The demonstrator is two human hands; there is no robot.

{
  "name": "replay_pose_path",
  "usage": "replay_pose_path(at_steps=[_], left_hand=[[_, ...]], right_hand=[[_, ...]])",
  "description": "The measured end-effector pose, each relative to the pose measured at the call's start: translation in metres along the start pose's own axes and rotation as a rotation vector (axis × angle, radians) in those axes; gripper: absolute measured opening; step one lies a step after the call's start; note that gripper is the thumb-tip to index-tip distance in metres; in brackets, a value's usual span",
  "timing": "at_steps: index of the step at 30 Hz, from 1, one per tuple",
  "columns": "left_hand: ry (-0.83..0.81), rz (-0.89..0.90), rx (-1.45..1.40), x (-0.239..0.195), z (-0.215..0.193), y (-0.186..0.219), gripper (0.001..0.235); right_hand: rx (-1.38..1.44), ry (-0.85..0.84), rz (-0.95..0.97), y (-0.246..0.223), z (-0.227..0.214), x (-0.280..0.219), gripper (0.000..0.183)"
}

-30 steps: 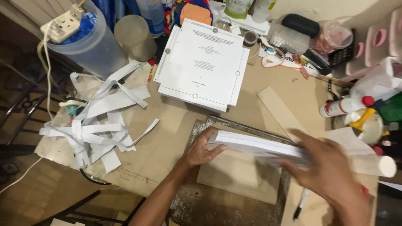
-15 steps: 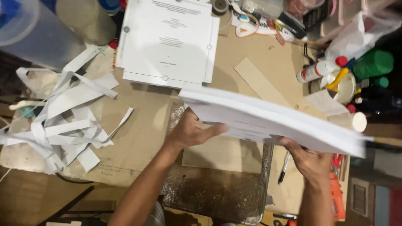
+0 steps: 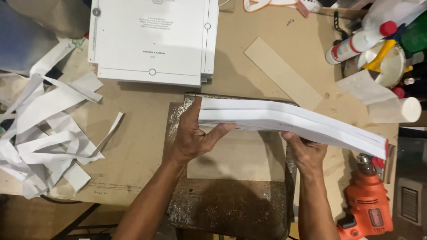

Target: Aligning stacks of printed paper against a tray and stacking them neatly on a workbench.

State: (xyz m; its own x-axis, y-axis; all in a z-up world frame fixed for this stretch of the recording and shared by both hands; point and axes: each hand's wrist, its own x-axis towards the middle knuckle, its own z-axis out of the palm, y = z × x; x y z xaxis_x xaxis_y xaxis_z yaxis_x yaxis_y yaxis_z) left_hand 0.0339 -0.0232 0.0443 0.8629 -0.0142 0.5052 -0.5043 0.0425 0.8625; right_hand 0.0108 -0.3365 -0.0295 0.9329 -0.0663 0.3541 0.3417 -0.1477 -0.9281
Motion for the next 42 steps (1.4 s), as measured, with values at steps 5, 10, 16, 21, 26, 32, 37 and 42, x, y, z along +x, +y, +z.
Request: replay_pose_path(at_steps=[5, 10, 16, 21, 26, 32, 37, 42], left_hand=[[0.025, 0.003, -0.039, -0.024, 0.008, -0.034, 0.038], [-0.027, 0.008, -0.033, -0.030, 0.003, -0.032, 0.034], [-0.069, 0.007, -0.135, -0.025, 0.001, -0.024, 0.033], [-0.081, -0.035, 0.012, -0.017, 0.000, -0.009, 0.034], [-0.198, -0.115, 0.114, 0.018, 0.009, 0.034, 0.040], [-0.665, -0.543, 0.047, 0.082, 0.000, 0.080, 0.036], [-1.217, -0.828, 0.553, 0.068, 0.016, 0.043, 0.056], [-1.350, -1.133, 0.628, 0.072, 0.036, 0.040, 0.071]], right_hand=[[0.060, -0.056, -0.062, 0.010, 0.000, -0.003, 0.033], [0.042, -0.136, -0.113, 0.015, -0.010, -0.008, 0.030], [0.080, -0.160, -0.047, -0.020, 0.018, 0.001, 0.027], [-0.061, 0.025, 0.074, -0.018, 0.004, -0.012, 0.024], [-0.511, 0.107, -0.108, -0.054, -0.025, -0.035, 0.053], [-0.555, 0.388, 1.274, -0.181, 0.095, -0.090, 0.088], [0.396, 0.670, 1.535, -0.219, 0.162, -0.112, 0.057], [0.964, 0.950, 1.263, -0.198, 0.176, -0.130, 0.081]])
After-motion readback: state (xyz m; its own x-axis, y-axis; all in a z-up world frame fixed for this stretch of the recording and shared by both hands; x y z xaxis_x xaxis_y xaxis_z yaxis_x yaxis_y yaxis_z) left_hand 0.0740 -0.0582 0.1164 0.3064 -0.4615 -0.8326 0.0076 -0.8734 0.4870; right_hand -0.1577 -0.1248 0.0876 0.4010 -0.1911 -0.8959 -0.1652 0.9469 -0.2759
